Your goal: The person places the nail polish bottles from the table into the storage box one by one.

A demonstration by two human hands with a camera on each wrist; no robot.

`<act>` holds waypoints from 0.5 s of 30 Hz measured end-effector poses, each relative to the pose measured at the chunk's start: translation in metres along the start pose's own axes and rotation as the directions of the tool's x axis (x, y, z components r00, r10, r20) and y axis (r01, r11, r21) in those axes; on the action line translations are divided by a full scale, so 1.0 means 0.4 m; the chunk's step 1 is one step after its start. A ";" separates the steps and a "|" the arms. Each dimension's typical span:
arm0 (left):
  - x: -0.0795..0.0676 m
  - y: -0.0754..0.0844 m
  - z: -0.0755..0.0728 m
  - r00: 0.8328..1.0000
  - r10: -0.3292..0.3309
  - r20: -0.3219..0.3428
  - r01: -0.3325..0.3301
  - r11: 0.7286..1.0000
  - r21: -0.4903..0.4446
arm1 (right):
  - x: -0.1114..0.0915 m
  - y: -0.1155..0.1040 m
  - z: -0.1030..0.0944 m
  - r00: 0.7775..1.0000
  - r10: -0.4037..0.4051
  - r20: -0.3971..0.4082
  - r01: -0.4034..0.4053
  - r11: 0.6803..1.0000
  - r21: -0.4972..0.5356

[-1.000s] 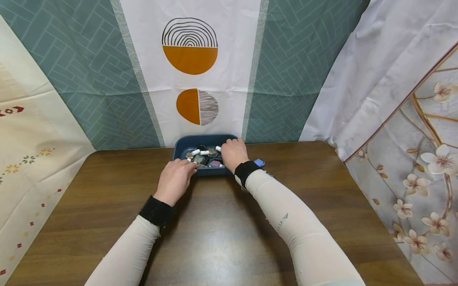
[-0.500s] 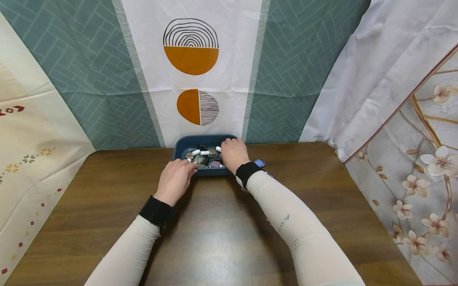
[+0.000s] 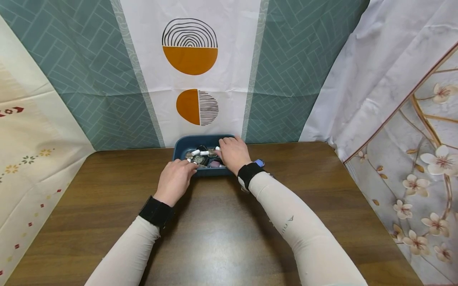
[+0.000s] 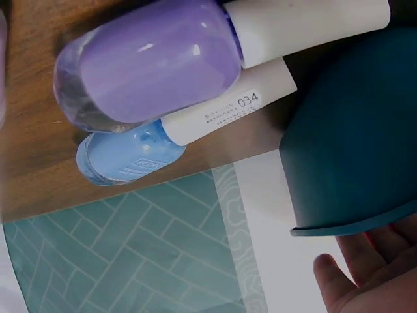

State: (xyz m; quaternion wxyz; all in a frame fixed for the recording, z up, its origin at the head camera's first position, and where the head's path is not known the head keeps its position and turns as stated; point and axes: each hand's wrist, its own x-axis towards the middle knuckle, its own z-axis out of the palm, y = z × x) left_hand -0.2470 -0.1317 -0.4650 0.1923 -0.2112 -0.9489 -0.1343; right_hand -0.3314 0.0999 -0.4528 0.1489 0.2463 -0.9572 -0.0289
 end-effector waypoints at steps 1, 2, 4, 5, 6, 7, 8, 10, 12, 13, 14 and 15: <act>0.000 0.000 0.000 1.000 -0.001 0.001 0.001 1.000 0.000 | -0.001 0.001 -0.001 1.000 -0.007 -0.008 0.007 1.000 -0.003; 0.000 0.000 -0.001 1.000 -0.003 0.003 0.003 1.000 -0.001 | -0.002 0.001 -0.003 1.000 -0.014 -0.015 0.013 1.000 -0.008; 0.000 -0.001 -0.001 1.000 -0.006 0.008 0.006 1.000 0.000 | -0.006 0.003 -0.009 0.999 -0.025 -0.023 0.025 1.000 -0.011; 0.000 -0.001 -0.001 1.000 -0.006 0.010 0.006 1.000 0.001 | -0.008 0.003 -0.012 0.999 -0.030 -0.026 0.030 0.999 -0.011; 0.001 -0.001 -0.001 1.000 -0.007 0.012 0.007 1.000 0.002 | -0.011 0.004 -0.014 0.999 -0.034 -0.028 0.034 0.999 -0.008; 0.001 -0.001 -0.001 1.000 -0.007 0.013 0.007 1.000 0.003 | -0.013 0.005 -0.018 0.999 -0.037 -0.029 0.037 0.999 -0.003; 0.002 -0.001 -0.001 1.000 -0.008 0.015 0.008 1.000 0.003 | -0.016 0.006 -0.021 0.999 -0.041 -0.033 0.041 0.999 -0.001; 0.003 -0.002 0.000 1.000 -0.010 0.019 0.010 1.000 0.003 | -0.022 0.008 -0.026 0.998 -0.043 -0.040 0.044 0.999 0.009; 0.003 -0.002 -0.001 1.000 -0.013 0.024 0.013 1.000 0.000 | -0.027 0.010 -0.030 0.998 -0.044 -0.047 0.045 0.999 0.017; 0.003 -0.002 -0.001 1.000 -0.014 0.026 0.014 1.000 -0.001 | -0.030 0.010 -0.032 0.998 -0.044 -0.050 0.045 0.999 0.018; 0.003 -0.003 -0.001 0.999 -0.016 0.028 0.016 1.000 -0.002 | -0.033 0.011 -0.034 0.997 -0.045 -0.054 0.047 0.999 0.019; 0.003 -0.003 -0.001 0.999 -0.017 0.029 0.017 1.000 -0.004 | -0.036 0.011 -0.036 0.997 -0.045 -0.056 0.046 0.999 0.020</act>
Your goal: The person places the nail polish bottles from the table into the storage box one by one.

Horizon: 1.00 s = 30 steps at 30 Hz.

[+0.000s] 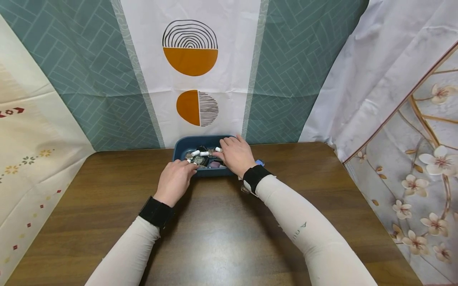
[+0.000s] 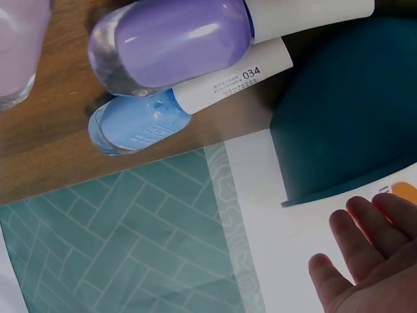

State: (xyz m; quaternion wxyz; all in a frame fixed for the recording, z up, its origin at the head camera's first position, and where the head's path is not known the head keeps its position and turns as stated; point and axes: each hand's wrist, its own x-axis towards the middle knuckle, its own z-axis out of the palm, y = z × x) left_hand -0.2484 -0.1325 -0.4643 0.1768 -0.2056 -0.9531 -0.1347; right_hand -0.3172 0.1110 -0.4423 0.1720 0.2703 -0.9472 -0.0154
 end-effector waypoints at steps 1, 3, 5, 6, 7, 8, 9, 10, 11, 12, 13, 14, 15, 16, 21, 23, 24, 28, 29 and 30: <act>-0.001 0.000 0.000 1.000 0.000 0.000 0.000 1.000 -0.002 | -0.003 0.001 -0.001 1.000 -0.001 -0.003 0.001 1.000 0.000; -0.002 0.001 0.000 1.000 -0.002 -0.001 0.002 1.000 -0.004 | -0.010 0.002 -0.005 1.000 -0.004 -0.002 0.004 1.000 -0.001; -0.003 0.002 0.001 1.000 -0.003 -0.001 0.003 1.000 -0.004 | -0.016 0.002 -0.007 1.000 -0.010 -0.002 0.010 1.000 0.000; -0.003 0.002 0.002 1.000 -0.004 0.001 0.004 1.000 -0.005 | -0.019 0.002 -0.008 1.000 -0.012 -0.002 0.012 1.000 0.000; -0.003 0.002 0.002 1.000 -0.005 0.004 0.005 1.000 -0.005 | -0.022 0.002 -0.010 1.000 -0.016 -0.002 0.016 1.000 -0.001; -0.003 0.003 0.003 1.000 -0.006 0.007 0.006 1.000 -0.006 | -0.026 0.002 -0.012 1.000 -0.018 -0.001 0.018 1.000 -0.001; -0.003 0.003 0.003 1.000 -0.007 0.011 0.007 1.000 -0.007 | -0.030 0.002 -0.013 1.000 -0.022 -0.002 0.022 1.000 -0.002; -0.003 0.004 0.003 1.000 -0.008 0.013 0.008 1.000 -0.008 | -0.033 0.002 -0.015 1.000 -0.024 -0.004 0.024 1.000 0.002; -0.003 0.004 0.003 1.000 -0.008 0.015 0.008 1.000 -0.008 | -0.037 0.002 -0.017 1.000 -0.026 -0.006 0.026 1.000 0.004; -0.002 0.005 0.003 1.000 -0.008 0.017 0.008 1.000 -0.009 | -0.041 0.002 -0.020 1.000 -0.029 -0.009 0.029 1.000 0.006; -0.001 0.005 0.003 1.000 -0.008 0.017 0.008 1.000 -0.010 | -0.045 0.002 -0.022 0.999 -0.031 -0.011 0.031 0.999 0.008; -0.001 0.006 0.002 1.000 -0.007 0.017 0.007 1.000 -0.009 | -0.048 0.003 -0.025 0.999 -0.032 -0.012 0.032 0.999 0.013; 0.000 0.006 0.002 1.000 -0.007 0.017 0.007 1.000 -0.008 | -0.052 0.003 -0.027 0.999 -0.034 -0.014 0.034 0.999 0.018; 0.001 0.006 0.002 1.000 -0.006 0.016 0.006 1.000 -0.008 | -0.055 0.003 -0.030 0.999 -0.035 -0.013 0.035 0.999 0.022; 0.001 0.006 0.001 1.000 -0.011 0.019 0.011 1.000 -0.006 | -0.069 0.006 -0.039 0.999 -0.040 -0.009 0.040 0.999 0.036; 0.001 0.005 0.001 1.000 -0.014 0.022 0.014 1.000 -0.007 | -0.074 0.008 -0.043 0.999 -0.044 -0.021 0.044 0.998 0.036; 0.001 0.005 0.001 1.000 -0.012 0.022 0.012 1.000 -0.007 | -0.077 0.008 -0.045 0.998 -0.047 -0.028 0.048 0.998 0.036; 0.003 0.004 0.002 1.000 -0.009 0.021 0.009 1.000 -0.009 | -0.092 0.011 -0.052 0.997 -0.059 -0.051 0.061 0.998 0.029; 0.002 0.003 0.002 1.000 -0.007 0.018 0.007 1.000 -0.009 | -0.096 0.011 -0.053 0.997 -0.061 -0.049 0.062 0.998 0.027; 0.002 0.003 0.001 1.000 -0.004 0.014 0.005 1.000 -0.010 | -0.100 0.011 -0.054 0.997 -0.061 -0.046 0.063 0.998 0.025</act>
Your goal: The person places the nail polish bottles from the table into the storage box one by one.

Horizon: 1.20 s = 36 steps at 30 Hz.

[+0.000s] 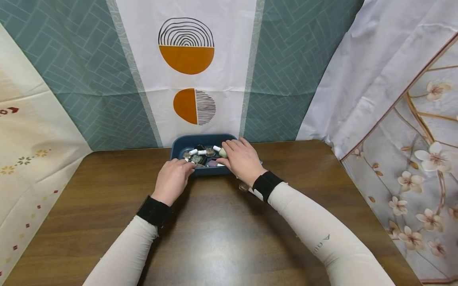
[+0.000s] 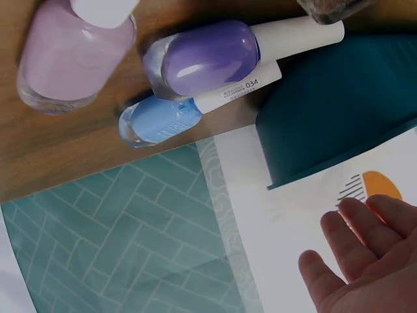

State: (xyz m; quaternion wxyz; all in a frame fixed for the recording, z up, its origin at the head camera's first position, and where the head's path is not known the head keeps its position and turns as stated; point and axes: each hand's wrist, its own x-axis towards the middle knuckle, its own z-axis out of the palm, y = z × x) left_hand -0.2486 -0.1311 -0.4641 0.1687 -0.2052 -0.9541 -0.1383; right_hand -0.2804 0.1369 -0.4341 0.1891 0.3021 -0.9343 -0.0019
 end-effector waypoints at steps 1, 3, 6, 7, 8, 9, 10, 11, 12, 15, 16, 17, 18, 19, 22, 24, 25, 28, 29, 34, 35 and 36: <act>0.000 0.000 -0.001 1.000 0.002 -0.003 -0.002 1.000 -0.001 | -0.004 0.000 -0.001 1.000 0.000 0.001 0.000 1.000 -0.002; -0.001 0.000 0.000 1.000 0.008 -0.013 -0.008 1.000 0.001 | -0.013 0.001 -0.003 1.000 0.001 0.004 -0.001 1.000 0.000; -0.003 -0.001 0.002 1.000 0.016 -0.023 -0.016 1.000 0.002 | -0.028 0.005 -0.008 1.000 0.003 -0.005 -0.003 1.000 0.013; -0.003 -0.002 0.003 0.999 0.019 -0.026 -0.019 1.000 0.003 | -0.033 0.007 -0.009 1.000 0.003 -0.010 -0.003 1.000 0.016; -0.003 -0.003 0.004 0.999 0.020 -0.028 -0.020 1.000 0.005 | -0.038 0.009 -0.010 1.000 0.005 -0.010 -0.005 1.000 0.021; -0.003 -0.003 0.005 0.999 0.021 -0.030 -0.021 1.000 0.006 | -0.043 0.012 -0.011 1.000 0.007 -0.013 -0.007 1.000 0.023; -0.003 -0.004 0.006 0.999 0.022 -0.031 -0.022 1.000 0.006 | -0.049 0.015 -0.011 1.000 0.011 -0.014 -0.010 1.000 0.026; -0.003 -0.004 0.006 0.999 0.023 -0.031 -0.023 1.000 0.005 | -0.054 0.018 -0.011 1.000 0.014 -0.015 -0.013 1.000 0.026; -0.002 -0.005 0.006 0.999 0.024 -0.032 -0.024 1.000 0.006 | -0.059 0.022 -0.011 1.000 0.018 -0.015 -0.018 1.000 0.026; -0.002 -0.005 0.006 0.999 0.027 -0.035 -0.026 1.000 0.007 | -0.073 0.032 -0.011 0.999 0.029 -0.015 -0.028 0.999 0.027; -0.001 -0.005 0.006 0.999 0.027 -0.037 -0.027 1.000 0.007 | -0.078 0.034 -0.012 0.999 0.031 -0.013 -0.030 0.999 0.029; -0.001 -0.005 0.006 0.999 0.028 -0.037 -0.028 1.000 0.008 | -0.082 0.036 -0.013 0.999 0.030 -0.013 -0.030 0.999 0.028; -0.001 -0.005 0.006 0.999 0.029 -0.038 -0.029 1.000 0.009 | -0.087 0.038 -0.014 1.000 0.028 -0.012 -0.028 0.999 0.026; -0.001 -0.005 0.006 0.999 0.029 -0.037 -0.029 1.000 0.010 | -0.091 0.039 -0.016 1.000 0.025 -0.012 -0.025 0.999 0.027; -0.001 -0.005 0.007 0.999 0.027 -0.032 -0.027 1.000 0.009 | -0.105 0.041 -0.022 1.000 0.018 -0.008 -0.018 0.999 0.029; -0.001 -0.004 0.007 0.999 0.025 -0.029 -0.025 1.000 0.007 | -0.114 0.044 -0.026 1.000 0.016 -0.007 -0.016 0.999 0.031; -0.001 -0.004 0.006 0.999 0.024 -0.028 -0.024 1.000 0.006 | -0.119 0.045 -0.028 1.000 0.016 -0.006 -0.016 0.999 0.034; -0.001 -0.003 0.005 0.999 0.024 -0.029 -0.024 1.000 0.004 | -0.135 0.049 -0.034 1.000 0.017 -0.007 -0.017 0.999 0.034; -0.001 -0.002 0.004 0.999 0.025 -0.029 -0.025 1.000 0.005 | -0.142 0.051 -0.035 1.000 0.016 -0.007 -0.016 0.999 0.034; -0.001 -0.003 0.004 0.999 0.026 -0.031 -0.026 1.000 0.008 | -0.173 0.061 -0.040 1.000 0.024 0.016 -0.025 0.999 0.031; -0.002 -0.003 0.004 0.999 0.025 -0.031 -0.025 1.000 0.008 | -0.178 0.063 -0.041 0.999 0.029 0.021 -0.030 0.999 0.032; -0.002 -0.004 0.005 0.999 0.024 -0.030 -0.024 1.000 0.007 | -0.184 0.065 -0.042 0.999 0.034 0.026 -0.035 0.999 0.034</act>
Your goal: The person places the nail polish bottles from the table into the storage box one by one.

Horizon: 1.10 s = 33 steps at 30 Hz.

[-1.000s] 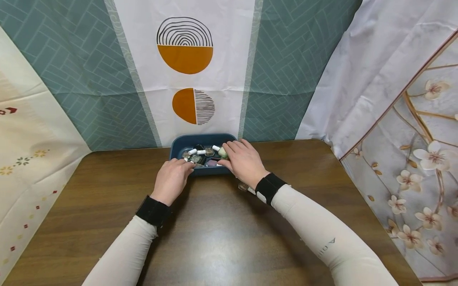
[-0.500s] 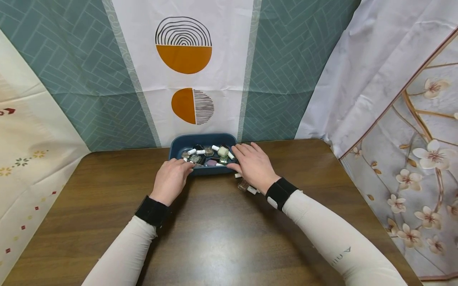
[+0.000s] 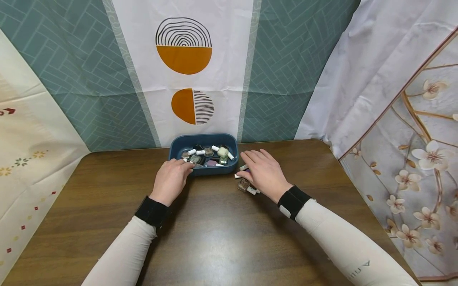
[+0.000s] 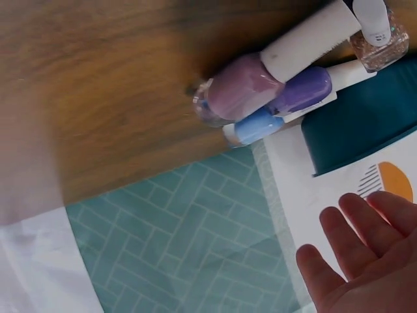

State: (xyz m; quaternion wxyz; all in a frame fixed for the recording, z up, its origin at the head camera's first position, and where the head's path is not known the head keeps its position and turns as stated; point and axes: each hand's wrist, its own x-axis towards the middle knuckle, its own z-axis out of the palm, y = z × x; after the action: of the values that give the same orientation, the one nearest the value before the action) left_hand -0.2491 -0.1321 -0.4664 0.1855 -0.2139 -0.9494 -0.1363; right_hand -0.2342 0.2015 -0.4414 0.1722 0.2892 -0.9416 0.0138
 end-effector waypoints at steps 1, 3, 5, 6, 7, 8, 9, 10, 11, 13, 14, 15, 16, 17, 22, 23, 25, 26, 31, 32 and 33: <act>0.000 0.000 0.000 1.000 -0.002 0.001 0.002 1.000 -0.001 | -0.006 0.002 -0.001 1.000 0.004 0.002 -0.004 1.000 0.005; -0.001 0.000 0.000 1.000 -0.003 0.002 0.003 1.000 -0.003 | -0.016 0.005 -0.002 1.000 0.010 0.004 -0.010 1.000 0.015; -0.001 0.000 0.000 1.000 -0.003 0.002 0.003 1.000 -0.002 | -0.026 0.006 -0.002 1.000 0.011 -0.002 -0.011 1.000 0.021; -0.001 0.000 0.000 1.000 -0.003 0.002 0.003 1.000 -0.001 | -0.032 0.007 -0.002 1.000 0.009 -0.006 -0.009 1.000 0.023; -0.001 0.000 0.000 1.000 -0.002 0.001 0.002 1.000 -0.001 | -0.037 0.006 -0.001 1.000 0.007 -0.011 -0.006 1.000 0.026; -0.001 0.000 -0.001 1.000 -0.001 0.000 0.001 1.000 0.000 | -0.042 0.005 0.000 1.000 0.003 -0.015 -0.003 1.000 0.029; 0.000 0.000 0.000 1.000 -0.001 0.000 0.001 1.000 0.001 | -0.047 0.003 0.001 1.000 -0.001 -0.019 0.002 1.000 0.031; 0.000 0.000 0.000 1.000 0.000 -0.001 0.000 1.000 0.002 | -0.052 0.000 0.002 1.000 -0.007 -0.026 0.008 0.999 0.032; 0.000 0.000 0.000 1.000 0.001 -0.001 -0.001 1.000 0.003 | -0.057 -0.003 0.002 0.999 -0.012 -0.030 0.013 0.999 0.034; 0.000 0.001 0.000 1.000 0.001 -0.002 -0.001 1.000 0.003 | -0.066 -0.009 0.003 0.999 -0.020 -0.034 0.021 0.999 0.041; 0.000 0.001 0.000 1.000 0.000 -0.002 0.000 1.000 0.003 | -0.070 -0.012 0.003 0.999 -0.022 -0.035 0.023 0.999 0.045; 0.000 0.001 0.000 1.000 -0.001 -0.002 0.001 1.000 0.002 | -0.074 -0.016 0.004 0.999 -0.021 -0.035 0.022 0.999 0.050; 0.000 0.002 0.000 1.000 -0.002 -0.002 0.002 1.000 0.002 | -0.078 -0.019 0.005 0.999 -0.020 -0.034 0.022 0.998 0.053; -0.001 0.002 0.000 1.000 -0.004 -0.001 0.004 1.000 0.000 | -0.081 -0.022 0.005 0.999 -0.017 -0.031 0.019 0.998 0.057; 0.000 0.004 -0.001 1.000 -0.009 0.002 0.009 1.000 -0.006 | -0.099 -0.038 0.012 1.000 -0.013 -0.013 0.014 0.998 0.065; 0.000 0.004 0.000 1.000 -0.008 0.002 0.008 1.000 -0.006 | -0.102 -0.041 0.013 1.000 -0.013 -0.007 0.013 0.998 0.065; 0.000 0.004 0.000 1.000 -0.006 0.000 0.006 1.000 -0.004 | -0.106 -0.045 0.015 1.000 -0.014 0.001 0.014 0.998 0.063; 0.000 0.004 0.000 1.000 -0.004 -0.003 0.004 1.000 -0.003 | -0.107 -0.047 0.016 1.000 -0.014 0.005 0.013 0.998 0.061; -0.001 0.003 -0.001 1.000 -0.004 -0.009 0.004 1.000 -0.009 | -0.108 -0.050 0.019 1.000 -0.008 0.027 0.007 0.999 0.043; -0.001 0.003 -0.001 1.000 -0.003 -0.009 0.003 1.000 -0.010 | -0.108 -0.050 0.021 1.000 -0.005 0.030 0.004 0.999 0.041; -0.001 0.003 -0.001 1.000 -0.003 -0.008 0.003 1.000 -0.011 | -0.108 -0.050 0.023 0.999 -0.002 0.032 0.000 0.999 0.038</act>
State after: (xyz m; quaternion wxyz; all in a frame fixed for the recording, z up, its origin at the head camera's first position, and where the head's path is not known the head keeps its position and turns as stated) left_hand -0.2482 -0.1314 -0.4660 0.1880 -0.2130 -0.9481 -0.1428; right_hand -0.1928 0.2069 -0.4659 0.1515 0.2931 -0.9436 0.0268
